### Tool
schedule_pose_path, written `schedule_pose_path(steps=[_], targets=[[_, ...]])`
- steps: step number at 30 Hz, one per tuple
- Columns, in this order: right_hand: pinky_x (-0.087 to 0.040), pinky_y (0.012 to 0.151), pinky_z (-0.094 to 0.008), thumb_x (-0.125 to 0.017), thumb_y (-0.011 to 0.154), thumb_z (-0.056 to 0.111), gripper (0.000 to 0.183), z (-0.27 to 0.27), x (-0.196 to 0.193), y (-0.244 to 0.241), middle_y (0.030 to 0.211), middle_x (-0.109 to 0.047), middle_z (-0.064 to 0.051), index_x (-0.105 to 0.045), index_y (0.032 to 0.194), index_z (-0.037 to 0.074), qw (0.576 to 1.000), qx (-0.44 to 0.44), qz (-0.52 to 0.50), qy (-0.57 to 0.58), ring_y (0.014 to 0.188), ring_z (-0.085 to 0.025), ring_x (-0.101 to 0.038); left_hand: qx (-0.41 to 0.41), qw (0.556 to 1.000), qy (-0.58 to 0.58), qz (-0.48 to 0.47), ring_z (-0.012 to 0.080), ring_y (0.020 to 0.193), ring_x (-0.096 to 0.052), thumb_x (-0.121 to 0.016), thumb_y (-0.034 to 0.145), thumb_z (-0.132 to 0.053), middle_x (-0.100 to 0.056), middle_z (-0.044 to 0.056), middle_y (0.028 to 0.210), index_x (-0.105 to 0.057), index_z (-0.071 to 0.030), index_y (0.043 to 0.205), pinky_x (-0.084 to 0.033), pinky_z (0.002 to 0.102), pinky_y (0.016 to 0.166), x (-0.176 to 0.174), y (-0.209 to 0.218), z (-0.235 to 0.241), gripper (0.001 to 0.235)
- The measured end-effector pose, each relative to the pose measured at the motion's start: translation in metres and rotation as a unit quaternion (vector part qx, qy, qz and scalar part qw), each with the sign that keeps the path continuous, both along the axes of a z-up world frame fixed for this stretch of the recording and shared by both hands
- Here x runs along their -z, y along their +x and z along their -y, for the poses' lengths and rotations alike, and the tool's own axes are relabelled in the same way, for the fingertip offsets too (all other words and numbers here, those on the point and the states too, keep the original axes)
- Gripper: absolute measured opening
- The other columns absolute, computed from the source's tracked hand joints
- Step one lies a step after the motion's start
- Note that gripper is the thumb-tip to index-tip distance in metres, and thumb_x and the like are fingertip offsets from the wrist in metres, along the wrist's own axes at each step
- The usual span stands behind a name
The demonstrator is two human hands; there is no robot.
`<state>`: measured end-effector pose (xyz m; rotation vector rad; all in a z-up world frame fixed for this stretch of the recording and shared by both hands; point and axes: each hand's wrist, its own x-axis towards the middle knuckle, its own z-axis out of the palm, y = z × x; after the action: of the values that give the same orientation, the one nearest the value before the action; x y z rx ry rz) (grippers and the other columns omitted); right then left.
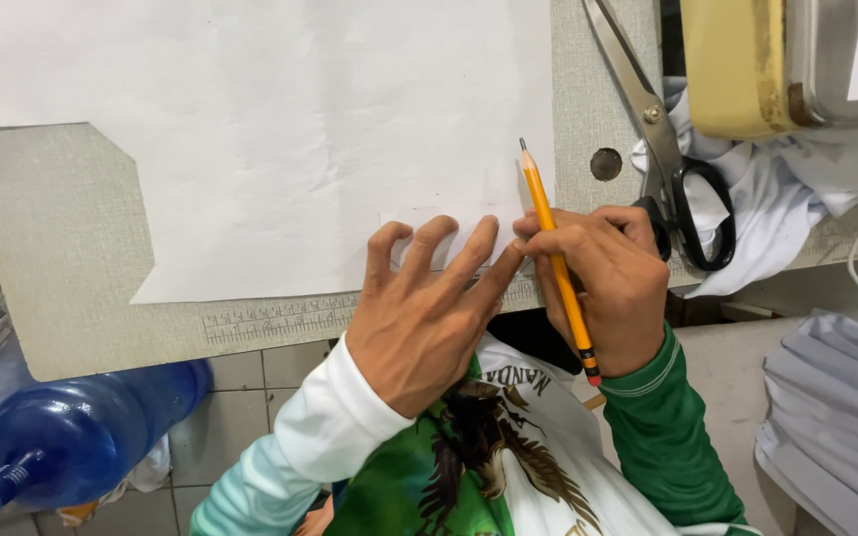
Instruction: The person traces a pattern onto a large sheet of white paper using a pencil and a ruler, then cuts out the traced shape with scissors.
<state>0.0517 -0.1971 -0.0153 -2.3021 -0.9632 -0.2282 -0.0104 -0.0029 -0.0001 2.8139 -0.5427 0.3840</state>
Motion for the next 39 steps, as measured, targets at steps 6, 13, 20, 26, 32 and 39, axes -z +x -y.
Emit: schedule_pose_path(steps=[6, 13, 20, 26, 32, 39], targets=[[-0.043, 0.083, -0.036, -0.062, 0.105, -0.001, 0.012, -0.001, 0.002, -0.001, 0.110, -0.080, -0.003, -0.061, 0.098, 0.008, 0.999, 0.008, 0.028, -0.021, 0.098, -0.020, -0.078, -0.025, 1.000, 0.007, 0.009, 0.0311, 0.116, -0.059, -0.062, 0.093, -0.010, -0.059, 0.009, 0.133, -0.067, -0.011, 0.131, -0.037, 0.051, 0.104, -0.003, -0.004, 0.010, 0.038], [-0.042, 0.083, -0.035, -0.062, 0.106, 0.001, 0.012, -0.004, 0.000, -0.001, 0.107, -0.080, -0.001, -0.063, 0.097, 0.009, 0.998, 0.009, 0.041, -0.036, 0.093, -0.017, -0.077, -0.077, 0.995, -0.058, 0.002, 0.0342, 0.115, -0.058, -0.075, 0.094, -0.025, -0.061, 0.014, 0.128, -0.067, -0.008, 0.125, -0.041, 0.050, 0.101, -0.006, -0.011, 0.025, 0.037], [-0.042, 0.082, -0.034, -0.063, 0.107, 0.004, 0.011, -0.003, 0.003, -0.002, 0.107, -0.080, -0.002, -0.062, 0.097, 0.009, 0.998, 0.011, 0.056, -0.038, 0.090, -0.016, -0.076, -0.088, 0.995, -0.033, -0.016, 0.0340, 0.121, -0.057, -0.069, 0.098, -0.049, -0.059, 0.012, 0.132, -0.063, -0.012, 0.132, -0.041, 0.052, 0.108, 0.005, -0.018, 0.027, 0.051], [-0.046, 0.090, -0.037, -0.064, 0.105, 0.001, 0.007, 0.003, -0.001, 0.001, 0.108, -0.079, -0.008, -0.064, 0.100, 0.006, 1.000, -0.011, 0.006, -0.002, 0.100, -0.021, -0.077, -0.097, 0.995, -0.007, 0.011, 0.0303, 0.121, -0.058, -0.079, 0.089, -0.064, -0.059, 0.008, 0.133, -0.063, -0.017, 0.136, -0.043, 0.051, 0.108, 0.016, -0.021, 0.028, 0.069], [-0.056, 0.092, -0.041, -0.056, 0.099, 0.033, 0.051, 0.024, -0.018, 0.020, 0.112, -0.067, -0.026, -0.063, 0.124, -0.011, 0.982, -0.057, -0.148, 0.104, 0.101, -0.033, -0.067, -0.107, 0.994, -0.008, 0.024, 0.0280, 0.123, -0.058, -0.088, 0.080, -0.066, -0.060, 0.007, 0.132, -0.062, -0.018, 0.135, -0.043, 0.051, 0.109, 0.018, -0.021, 0.029, 0.078], [-0.066, 0.063, -0.029, -0.067, 0.104, 0.000, 0.027, 0.033, -0.025, 0.067, 0.090, -0.064, -0.019, -0.044, 0.117, -0.002, 0.942, -0.071, -0.223, 0.240, 0.070, -0.025, -0.072, -0.104, 0.994, -0.018, 0.025, 0.0294, 0.123, -0.058, -0.092, 0.074, -0.067, -0.059, 0.008, 0.132, -0.063, -0.017, 0.134, -0.044, 0.053, 0.110, 0.020, -0.023, 0.029, 0.084]])
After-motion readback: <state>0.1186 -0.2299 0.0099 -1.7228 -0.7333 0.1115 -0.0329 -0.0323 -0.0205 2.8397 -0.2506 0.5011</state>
